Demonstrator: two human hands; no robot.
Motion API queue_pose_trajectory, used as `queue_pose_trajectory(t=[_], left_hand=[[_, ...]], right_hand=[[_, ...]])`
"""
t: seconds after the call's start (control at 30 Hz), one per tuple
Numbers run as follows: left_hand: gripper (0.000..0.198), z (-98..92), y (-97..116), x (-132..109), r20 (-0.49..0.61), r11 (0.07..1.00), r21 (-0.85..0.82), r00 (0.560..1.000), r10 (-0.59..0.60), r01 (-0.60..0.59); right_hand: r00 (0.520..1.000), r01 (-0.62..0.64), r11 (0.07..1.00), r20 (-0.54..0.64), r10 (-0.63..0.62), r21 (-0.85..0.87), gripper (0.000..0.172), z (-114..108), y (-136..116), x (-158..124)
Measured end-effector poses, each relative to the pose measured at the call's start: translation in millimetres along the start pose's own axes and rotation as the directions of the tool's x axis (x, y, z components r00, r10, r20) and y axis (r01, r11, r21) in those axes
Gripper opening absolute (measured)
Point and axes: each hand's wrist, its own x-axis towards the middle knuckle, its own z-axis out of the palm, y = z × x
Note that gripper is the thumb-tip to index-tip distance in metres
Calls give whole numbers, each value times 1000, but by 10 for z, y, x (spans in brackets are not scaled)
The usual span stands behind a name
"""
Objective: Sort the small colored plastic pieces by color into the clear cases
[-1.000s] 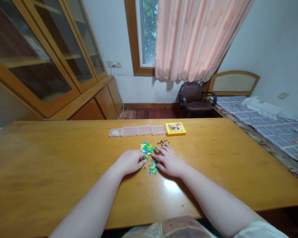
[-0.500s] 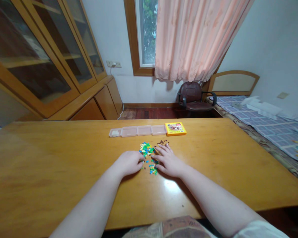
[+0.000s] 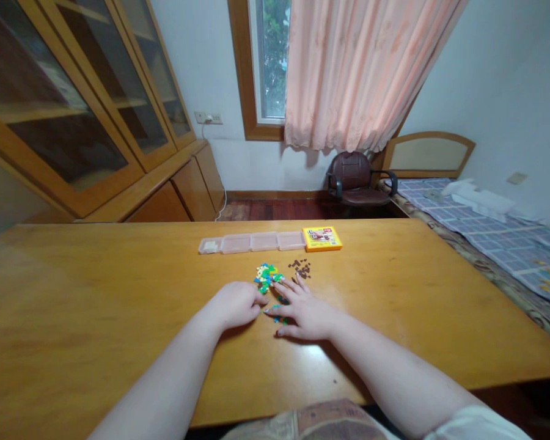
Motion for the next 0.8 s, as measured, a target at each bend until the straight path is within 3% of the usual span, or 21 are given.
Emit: queue_pose_trajectory(t=[0.3,0.6,0.8], left_hand=[[29,-70,52,7,-51,995,79,997,-62,65],[32,-37,21,12,-41,995,98,999,-30,34],[31,14,25,34,-65,996,64,996,-56,60]], right_hand=[[1000,14,1000,-14,-14,-20,53,50,-11,31],[986,-144,988,-97,138,-60,54,78,77,66],[949,-278,959,-171,265,-54,53,108,144,64]])
